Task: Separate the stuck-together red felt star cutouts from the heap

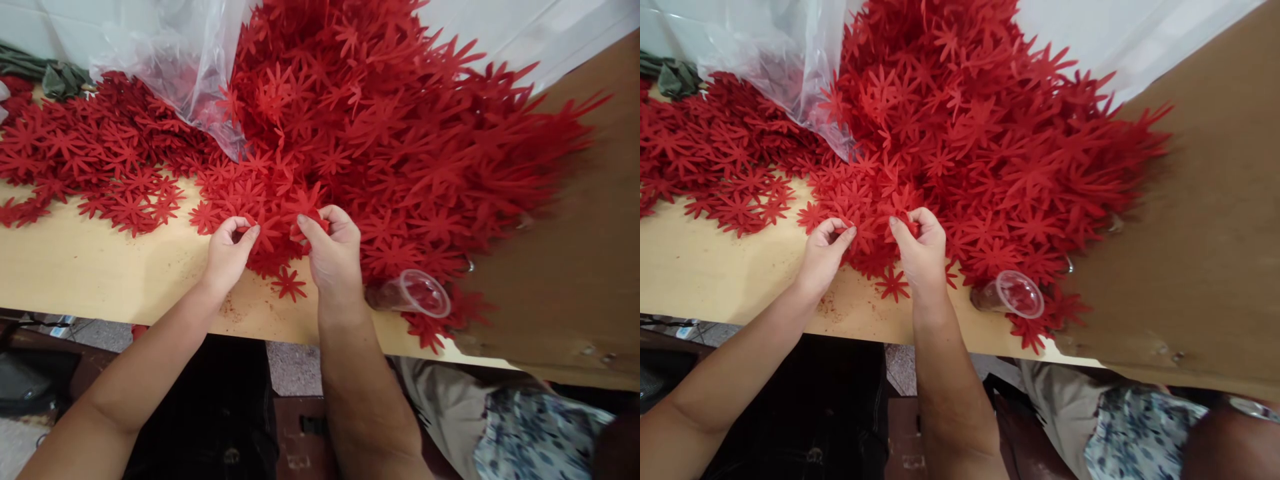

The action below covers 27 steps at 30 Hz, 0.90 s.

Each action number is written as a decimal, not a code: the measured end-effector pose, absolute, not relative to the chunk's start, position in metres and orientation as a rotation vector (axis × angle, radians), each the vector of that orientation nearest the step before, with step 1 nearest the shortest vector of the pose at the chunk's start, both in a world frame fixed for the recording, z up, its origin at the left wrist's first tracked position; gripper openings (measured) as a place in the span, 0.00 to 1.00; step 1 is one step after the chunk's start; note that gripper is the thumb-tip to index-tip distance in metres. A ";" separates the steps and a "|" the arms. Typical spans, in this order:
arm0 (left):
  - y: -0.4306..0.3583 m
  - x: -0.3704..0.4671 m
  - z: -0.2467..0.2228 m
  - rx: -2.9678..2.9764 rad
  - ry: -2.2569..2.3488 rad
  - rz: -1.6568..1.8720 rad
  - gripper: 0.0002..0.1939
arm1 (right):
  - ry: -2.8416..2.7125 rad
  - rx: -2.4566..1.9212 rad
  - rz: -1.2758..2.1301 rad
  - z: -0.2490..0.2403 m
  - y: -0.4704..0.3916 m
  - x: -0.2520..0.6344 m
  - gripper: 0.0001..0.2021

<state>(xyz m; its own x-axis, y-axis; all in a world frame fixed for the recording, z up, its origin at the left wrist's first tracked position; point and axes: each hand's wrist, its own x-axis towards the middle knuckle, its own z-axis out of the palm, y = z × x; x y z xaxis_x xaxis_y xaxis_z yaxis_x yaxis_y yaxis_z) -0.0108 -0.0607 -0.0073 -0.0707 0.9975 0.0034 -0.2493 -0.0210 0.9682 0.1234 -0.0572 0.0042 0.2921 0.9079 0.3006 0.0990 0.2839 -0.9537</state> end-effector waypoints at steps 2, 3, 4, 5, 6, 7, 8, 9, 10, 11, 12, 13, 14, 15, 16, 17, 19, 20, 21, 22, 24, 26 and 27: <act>-0.061 -0.011 -0.006 0.992 1.071 1.367 0.04 | -1.120 -1.162 0.718 0.002 -0.056 0.124 0.12; -0.061 -0.011 -0.006 0.993 1.077 1.365 0.04 | -1.107 -1.155 0.714 0.002 -0.055 0.124 0.12; -0.061 -0.011 -0.006 0.995 1.082 1.362 0.04 | -1.100 -1.141 0.713 0.002 -0.055 0.124 0.12; -0.061 -0.011 -0.006 0.998 1.083 1.359 0.03 | -1.104 -1.126 0.720 0.003 -0.055 0.123 0.13; -0.061 -0.010 -0.007 1.003 1.083 1.356 0.03 | -1.119 -1.112 0.734 0.004 -0.056 0.123 0.13; -0.060 -0.010 -0.008 1.009 1.084 1.353 0.02 | -1.142 -1.100 0.754 0.005 -0.057 0.122 0.13; -0.059 -0.010 -0.010 1.017 1.086 1.352 0.02 | -1.169 -1.093 0.775 0.006 -0.058 0.122 0.12; -0.058 -0.011 -0.012 1.033 1.094 1.357 0.03 | -1.191 -1.089 0.791 0.007 -0.058 0.121 0.11; -0.057 -0.011 -0.014 1.059 1.110 1.375 0.05 | -1.205 -1.090 0.803 0.008 -0.059 0.121 0.10; -0.057 -0.012 -0.016 1.095 1.137 1.407 0.08 | -1.210 -1.094 0.809 0.008 -0.060 0.121 0.10; -0.056 -0.013 -0.017 1.141 1.169 1.453 0.11 | -1.210 -1.102 0.810 0.008 -0.061 0.120 0.10; -0.057 -0.014 -0.017 1.196 1.196 1.508 0.14 | -1.208 -1.116 0.806 0.008 -0.061 0.120 0.09; -0.057 -0.015 -0.017 1.254 1.207 1.559 0.16 | -1.209 -1.135 0.802 0.008 -0.062 0.120 0.10; -0.058 -0.016 -0.016 1.309 1.194 1.590 0.17 | -1.217 -1.155 0.800 0.009 -0.063 0.119 0.10; -0.059 -0.016 -0.014 1.354 1.151 1.595 0.17 | -1.237 -1.173 0.798 0.009 -0.064 0.118 0.10; -0.061 -0.017 -0.012 1.387 1.087 1.577 0.16 | -1.267 -1.184 0.795 0.010 -0.065 0.117 0.09; -0.064 -0.016 -0.008 1.403 0.942 1.512 0.14 | -1.340 -1.184 0.794 0.012 -0.068 0.113 0.09; -0.065 -0.015 -0.007 1.383 0.885 1.483 0.13 | -1.372 -1.183 0.796 0.013 -0.069 0.111 0.09; -0.066 -0.014 -0.006 1.350 0.846 1.460 0.13 | -1.398 -1.185 0.797 0.013 -0.070 0.110 0.09; -0.067 -0.013 -0.005 1.306 0.820 1.440 0.14 | -1.417 -1.191 0.797 0.013 -0.070 0.108 0.09; -0.067 -0.011 -0.005 1.216 0.803 1.396 0.14 | -1.437 -1.203 0.793 0.012 -0.070 0.107 0.07; -0.067 -0.009 -0.006 1.180 0.821 1.367 0.12 | -1.437 -1.202 0.786 0.009 -0.068 0.108 0.06; -0.066 -0.009 -0.006 1.174 0.835 1.368 0.11 | -1.431 -1.197 0.784 0.008 -0.068 0.108 0.06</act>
<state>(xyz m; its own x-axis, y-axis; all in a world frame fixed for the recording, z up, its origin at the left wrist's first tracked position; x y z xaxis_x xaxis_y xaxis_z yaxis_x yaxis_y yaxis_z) -0.0090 -0.0662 -0.0058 0.0864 0.9787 0.1865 -0.2808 -0.1557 0.9470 0.1084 -0.0675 0.0084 0.0650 0.9497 0.3062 0.2530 0.2812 -0.9257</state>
